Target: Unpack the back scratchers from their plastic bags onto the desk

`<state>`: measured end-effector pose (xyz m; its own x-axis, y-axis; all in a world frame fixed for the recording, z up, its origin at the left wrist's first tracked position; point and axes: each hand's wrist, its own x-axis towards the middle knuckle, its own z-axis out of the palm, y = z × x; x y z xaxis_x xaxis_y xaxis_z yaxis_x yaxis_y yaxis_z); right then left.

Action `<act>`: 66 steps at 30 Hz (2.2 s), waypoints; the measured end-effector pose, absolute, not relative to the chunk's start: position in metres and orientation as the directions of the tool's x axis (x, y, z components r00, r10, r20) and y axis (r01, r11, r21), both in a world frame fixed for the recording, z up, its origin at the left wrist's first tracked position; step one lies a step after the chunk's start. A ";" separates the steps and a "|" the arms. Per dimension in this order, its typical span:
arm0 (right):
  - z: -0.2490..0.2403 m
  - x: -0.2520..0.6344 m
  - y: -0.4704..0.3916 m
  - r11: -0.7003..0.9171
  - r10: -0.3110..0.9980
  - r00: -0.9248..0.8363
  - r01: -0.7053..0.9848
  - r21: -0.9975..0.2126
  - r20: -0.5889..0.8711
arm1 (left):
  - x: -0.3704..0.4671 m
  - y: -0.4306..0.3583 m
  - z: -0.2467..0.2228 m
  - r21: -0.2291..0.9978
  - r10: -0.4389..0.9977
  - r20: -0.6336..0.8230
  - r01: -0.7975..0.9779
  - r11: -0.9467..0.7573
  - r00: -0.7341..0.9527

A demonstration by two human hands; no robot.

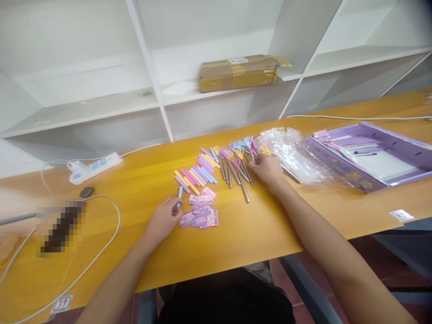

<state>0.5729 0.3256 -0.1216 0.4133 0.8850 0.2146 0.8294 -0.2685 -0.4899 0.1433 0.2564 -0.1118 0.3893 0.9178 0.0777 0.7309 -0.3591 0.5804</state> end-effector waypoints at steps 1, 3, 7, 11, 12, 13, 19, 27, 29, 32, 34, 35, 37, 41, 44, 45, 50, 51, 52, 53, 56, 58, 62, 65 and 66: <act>-0.121 0.573 0.325 -0.218 0.882 0.409 0.793 -0.569 0.233 | 0.143 0.255 -0.111 0.593 0.924 0.113 0.722 -0.357 0.364; -0.116 0.570 0.324 -0.098 0.861 0.425 0.676 -0.731 0.278 | 0.141 0.253 -0.108 0.629 0.934 0.191 0.693 -0.353 0.302; -0.094 0.546 0.321 0.164 0.835 0.493 0.200 -0.966 0.244 | 0.139 0.249 -0.104 0.721 0.931 0.283 0.589 -0.365 0.231; -0.070 0.497 0.307 0.275 0.944 0.276 -0.355 -0.894 0.181 | 0.139 0.248 -0.108 0.874 0.941 0.233 0.371 -0.314 0.246; -0.067 0.484 0.302 0.270 0.957 0.223 -0.438 -0.857 0.188 | 0.139 0.248 -0.109 0.912 0.946 0.198 0.305 -0.275 0.258; -0.067 0.471 0.297 0.257 0.965 0.182 -0.502 -0.826 0.190 | 0.140 0.249 -0.111 0.941 0.948 0.159 0.248 -0.230 0.276; -0.103 0.429 0.280 0.106 0.993 0.029 -0.622 -0.776 0.112 | 0.140 0.252 -0.120 0.993 0.940 -0.035 0.117 -0.005 0.339; -0.109 0.433 0.272 0.021 0.990 -0.094 -0.636 -0.771 0.105 | 0.140 0.248 -0.123 0.994 0.934 -0.078 0.103 0.044 0.348; -0.106 0.432 0.271 0.003 0.986 -0.124 -0.653 -0.758 0.111 | 0.140 0.247 -0.122 0.994 0.936 -0.074 0.097 0.043 0.344; -0.105 0.431 0.269 -0.012 0.979 -0.161 -0.662 -0.750 0.127 | 0.140 0.247 -0.119 0.992 0.937 -0.074 0.121 0.035 0.340; -0.107 0.429 0.268 -0.005 0.978 -0.159 -0.658 -0.753 0.133 | 0.141 0.247 -0.118 0.991 0.938 -0.079 0.133 0.035 0.338; -0.107 0.428 0.268 0.001 0.979 -0.154 -0.653 -0.757 0.134 | 0.142 0.246 -0.118 0.990 0.937 -0.085 0.131 0.042 0.340; -0.109 0.427 0.268 0.010 0.980 -0.149 -0.634 -0.773 0.135 | 0.143 0.245 -0.118 0.991 0.934 -0.104 0.112 0.069 0.342; -0.108 0.427 0.269 0.038 0.985 -0.109 -0.617 -0.786 0.132 | 0.147 0.243 -0.118 0.989 0.929 -0.147 0.044 0.140 0.339; -0.104 0.431 0.269 0.047 0.987 -0.088 -0.633 -0.772 0.133 | 0.148 0.243 -0.118 0.986 0.936 -0.161 0.016 0.164 0.312; -0.103 0.432 0.269 0.049 0.987 -0.091 -0.629 -0.776 0.136 | 0.149 0.243 -0.118 0.986 0.939 -0.163 0.010 0.167 0.303; -0.103 0.435 0.268 0.068 0.984 -0.101 -0.558 -0.827 0.149 | 0.151 0.243 -0.115 0.980 0.936 -0.182 -0.027 0.199 0.301; -0.105 0.435 0.268 0.075 0.983 -0.101 -0.551 -0.831 0.156 | 0.152 0.242 -0.113 0.978 0.934 -0.188 -0.033 0.208 0.305; -0.106 0.436 0.268 0.083 0.981 -0.102 -0.546 -0.834 0.164 | 0.153 0.242 -0.112 0.976 0.932 -0.193 -0.036 0.215 0.308; -0.108 0.436 0.268 0.093 0.980 -0.099 -0.539 -0.837 0.173 | 0.154 0.242 -0.111 0.975 0.931 -0.196 -0.036 0.218 0.307; -0.111 0.438 0.270 0.134 0.977 -0.079 -0.500 -0.855 0.199 | 0.157 0.243 -0.110 0.978 0.940 -0.189 -0.028 0.205 0.284; -0.110 0.439 0.271 0.154 0.976 -0.066 -0.473 -0.868 0.209 | 0.157 0.244 -0.111 0.983 0.950 -0.175 -0.006 0.183 0.258; -0.105 0.441 0.271 0.180 0.974 -0.054 -0.414 -0.892 0.221 | 0.154 0.246 -0.112 0.984 0.961 -0.121 0.154 0.084 0.249; -0.103 0.444 0.270 0.193 0.971 -0.064 -0.369 -0.909 0.232 | 0.153 0.243 -0.108 0.955 0.961 -0.053 0.295 -0.031 0.273; -0.103 0.445 0.270 0.187 0.971 -0.072 -0.358 -0.915 0.227 | 0.153 0.242 -0.107 0.946 0.959 -0.044 0.319 -0.050 0.279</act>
